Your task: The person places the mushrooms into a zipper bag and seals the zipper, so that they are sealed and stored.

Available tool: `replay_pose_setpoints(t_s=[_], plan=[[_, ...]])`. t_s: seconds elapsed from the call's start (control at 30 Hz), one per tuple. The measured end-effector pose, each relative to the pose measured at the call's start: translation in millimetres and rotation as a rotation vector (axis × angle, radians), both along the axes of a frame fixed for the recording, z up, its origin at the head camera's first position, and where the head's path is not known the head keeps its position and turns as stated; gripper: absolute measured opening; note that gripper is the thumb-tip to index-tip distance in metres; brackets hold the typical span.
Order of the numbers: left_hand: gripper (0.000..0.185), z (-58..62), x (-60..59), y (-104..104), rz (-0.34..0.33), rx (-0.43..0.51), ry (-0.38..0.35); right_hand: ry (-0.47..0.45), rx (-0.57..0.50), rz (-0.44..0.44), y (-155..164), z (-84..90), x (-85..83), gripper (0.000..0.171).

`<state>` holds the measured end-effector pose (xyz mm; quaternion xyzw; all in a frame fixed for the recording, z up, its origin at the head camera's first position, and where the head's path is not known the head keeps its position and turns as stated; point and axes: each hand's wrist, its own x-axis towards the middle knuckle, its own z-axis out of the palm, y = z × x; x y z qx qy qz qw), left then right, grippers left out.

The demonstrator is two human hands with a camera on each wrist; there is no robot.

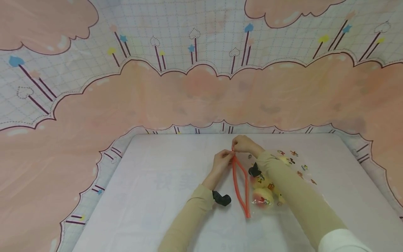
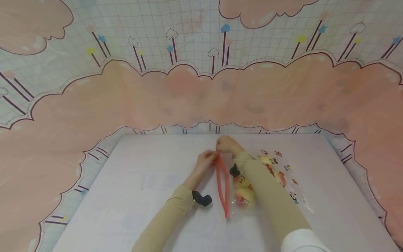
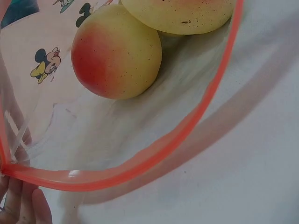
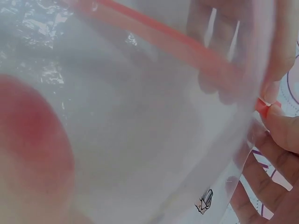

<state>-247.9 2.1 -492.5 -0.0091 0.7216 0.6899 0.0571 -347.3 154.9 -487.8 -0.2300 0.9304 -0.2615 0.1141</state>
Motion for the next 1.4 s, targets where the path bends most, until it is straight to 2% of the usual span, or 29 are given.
replay_pose_setpoints(t_s=[0.13, 0.17, 0.27, 0.4, 0.63, 0.67, 0.73, 0.97, 1.17, 1.4], plan=[[0.027, 3.2, 0.4, 1, -0.009, 0.000, 0.010, 0.004, -0.001, -0.039, -12, 54.5, 40.0, 0.010], [0.027, 3.9, 0.6, 1, -0.010, -0.002, 0.013, -0.010, 0.029, -0.063, -16, 69.0, 50.6, 0.012], [0.026, 4.6, 0.4, 2, -0.013, 0.001, 0.015, 0.026, 0.036, -0.080, -19, 82.6, 64.5, 0.014], [0.027, 4.7, 0.1, 2, -0.021, 0.010, 0.026, 0.036, 0.037, -0.093, -19, 83.7, 66.5, 0.015], [0.026, 37.6, 18.3, -2, -0.058, 0.041, 0.026, -0.007, 0.078, -0.147, -19, 82.8, 63.1, 0.013], [0.026, 37.9, 18.5, -2, -0.060, 0.045, 0.027, -0.010, 0.090, -0.155, -19, 83.6, 63.6, 0.013], [0.026, 34.9, 16.1, -1, -0.062, 0.050, 0.023, -0.015, 0.101, -0.159, -19, 85.1, 64.5, 0.013], [0.027, 9.7, 1.4, 3, -0.045, 0.063, 0.017, -0.015, 0.111, -0.160, -20, 89.9, 68.6, 0.012], [0.028, 8.7, 2.0, 5, -0.018, 0.055, 0.025, -0.007, 0.110, -0.162, -19, 90.9, 69.4, 0.013], [0.026, 11.8, 4.6, 5, -0.022, 0.046, 0.035, -0.003, 0.115, -0.151, -18, 91.8, 70.8, 0.013]])
